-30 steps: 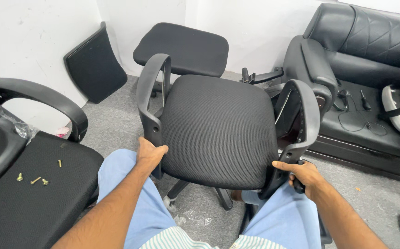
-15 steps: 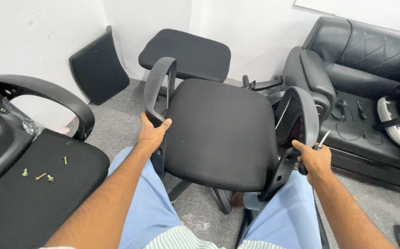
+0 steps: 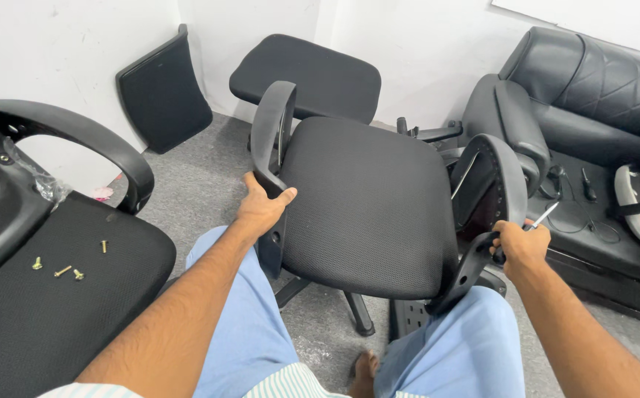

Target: The person attaches the armrests to an office chair seat using a screwdriver and screws, then flips the seat and connects it to the gas lift mechanism. The person tightens the screws to secure the armrests and the seat to the lift.

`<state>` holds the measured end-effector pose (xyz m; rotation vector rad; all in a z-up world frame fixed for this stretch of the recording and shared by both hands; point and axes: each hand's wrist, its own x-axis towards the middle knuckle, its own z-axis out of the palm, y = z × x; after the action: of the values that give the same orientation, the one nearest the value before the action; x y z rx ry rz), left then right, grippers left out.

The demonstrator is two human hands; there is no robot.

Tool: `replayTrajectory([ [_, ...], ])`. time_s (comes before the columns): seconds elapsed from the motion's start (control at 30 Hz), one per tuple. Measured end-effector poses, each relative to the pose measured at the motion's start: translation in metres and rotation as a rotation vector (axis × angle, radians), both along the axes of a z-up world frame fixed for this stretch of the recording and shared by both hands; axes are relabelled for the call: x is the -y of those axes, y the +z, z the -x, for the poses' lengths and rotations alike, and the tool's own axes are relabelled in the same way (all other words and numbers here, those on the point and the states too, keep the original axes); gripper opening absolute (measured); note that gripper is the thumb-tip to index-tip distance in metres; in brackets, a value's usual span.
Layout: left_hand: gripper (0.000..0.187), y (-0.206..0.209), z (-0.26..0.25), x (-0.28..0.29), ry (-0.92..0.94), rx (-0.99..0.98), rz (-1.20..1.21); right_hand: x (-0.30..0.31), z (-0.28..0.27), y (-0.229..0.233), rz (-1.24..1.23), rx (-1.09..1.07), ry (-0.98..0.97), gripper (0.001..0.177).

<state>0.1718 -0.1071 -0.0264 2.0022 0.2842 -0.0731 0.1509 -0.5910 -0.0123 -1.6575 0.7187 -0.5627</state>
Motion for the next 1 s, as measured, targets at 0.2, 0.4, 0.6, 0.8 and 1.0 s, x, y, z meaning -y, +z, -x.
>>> replayTrajectory([
  [0.2,0.097,-0.002,-0.012,0.019,-0.044,-0.029,-0.008,0.033,-0.021,-0.002,0.046,-0.054,0.018,0.044],
  [0.4,0.098,-0.002,-0.02,0.04,-0.13,0.008,-0.001,0.065,-0.046,0.007,0.093,-0.083,0.015,0.047],
  [0.6,0.093,0.004,-0.023,0.067,-0.196,-0.097,0.057,0.097,-0.065,0.016,0.081,-0.19,-0.055,0.036],
  [0.8,0.092,0.0,-0.042,0.094,-0.262,-0.062,0.116,0.124,-0.077,0.019,0.01,-0.233,-0.203,0.019],
  [1.0,0.088,-0.016,-0.068,0.12,-0.324,-0.047,-0.024,0.156,-0.088,0.015,-0.027,-0.224,-0.293,0.011],
])
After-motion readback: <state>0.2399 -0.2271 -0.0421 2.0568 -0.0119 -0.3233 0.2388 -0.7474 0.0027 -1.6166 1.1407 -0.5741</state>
